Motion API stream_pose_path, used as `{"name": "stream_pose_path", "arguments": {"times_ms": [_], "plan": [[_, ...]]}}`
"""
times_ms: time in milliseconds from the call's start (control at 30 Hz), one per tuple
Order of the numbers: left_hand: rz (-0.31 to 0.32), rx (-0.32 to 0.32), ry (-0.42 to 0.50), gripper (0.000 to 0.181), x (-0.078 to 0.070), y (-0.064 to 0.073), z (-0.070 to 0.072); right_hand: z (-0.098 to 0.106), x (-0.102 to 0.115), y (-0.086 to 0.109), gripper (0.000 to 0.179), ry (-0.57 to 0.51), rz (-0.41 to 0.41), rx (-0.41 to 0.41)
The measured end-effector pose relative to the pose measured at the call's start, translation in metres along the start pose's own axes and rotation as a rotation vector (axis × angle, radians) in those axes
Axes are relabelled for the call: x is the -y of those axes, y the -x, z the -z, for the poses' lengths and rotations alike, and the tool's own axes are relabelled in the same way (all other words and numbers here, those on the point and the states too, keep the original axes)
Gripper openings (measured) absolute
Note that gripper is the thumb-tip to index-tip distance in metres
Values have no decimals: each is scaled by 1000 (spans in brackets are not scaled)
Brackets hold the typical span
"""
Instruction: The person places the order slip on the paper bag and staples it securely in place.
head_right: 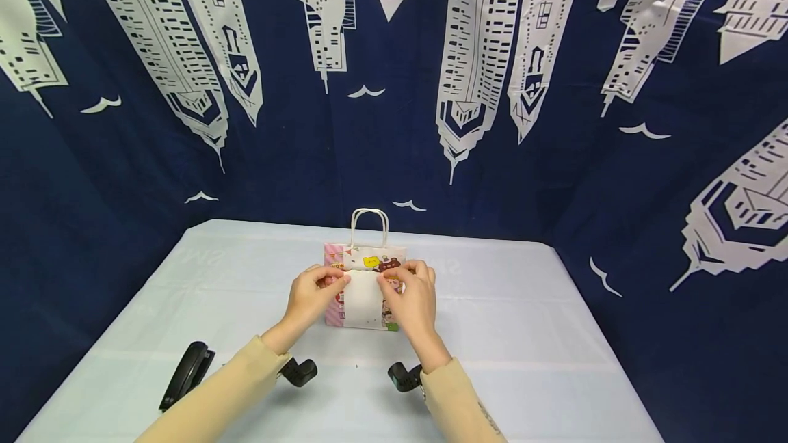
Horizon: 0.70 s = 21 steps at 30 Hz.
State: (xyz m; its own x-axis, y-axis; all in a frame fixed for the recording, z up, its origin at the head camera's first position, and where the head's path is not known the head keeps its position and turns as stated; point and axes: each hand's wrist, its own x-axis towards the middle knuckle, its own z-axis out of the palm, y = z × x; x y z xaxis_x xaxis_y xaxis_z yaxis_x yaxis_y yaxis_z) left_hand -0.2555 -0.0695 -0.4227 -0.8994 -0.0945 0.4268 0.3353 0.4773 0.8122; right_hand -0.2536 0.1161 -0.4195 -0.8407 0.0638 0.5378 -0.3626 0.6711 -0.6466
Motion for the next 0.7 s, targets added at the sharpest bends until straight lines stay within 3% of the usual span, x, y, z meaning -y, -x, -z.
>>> {"name": "stream_pose_path", "arguments": {"times_ms": [233,500,700], "plan": [[-15,-14,-9,9,-2,-4,-1,-1,0,-2,16,-1,5,-16],[-47,-16,-17,11,-7,-10,-1,-2,2,-8,13,7,56,-98],[-73,-36,-33,10,-7,-14,-1,-2,5,-11,14,32,59,-88]]}}
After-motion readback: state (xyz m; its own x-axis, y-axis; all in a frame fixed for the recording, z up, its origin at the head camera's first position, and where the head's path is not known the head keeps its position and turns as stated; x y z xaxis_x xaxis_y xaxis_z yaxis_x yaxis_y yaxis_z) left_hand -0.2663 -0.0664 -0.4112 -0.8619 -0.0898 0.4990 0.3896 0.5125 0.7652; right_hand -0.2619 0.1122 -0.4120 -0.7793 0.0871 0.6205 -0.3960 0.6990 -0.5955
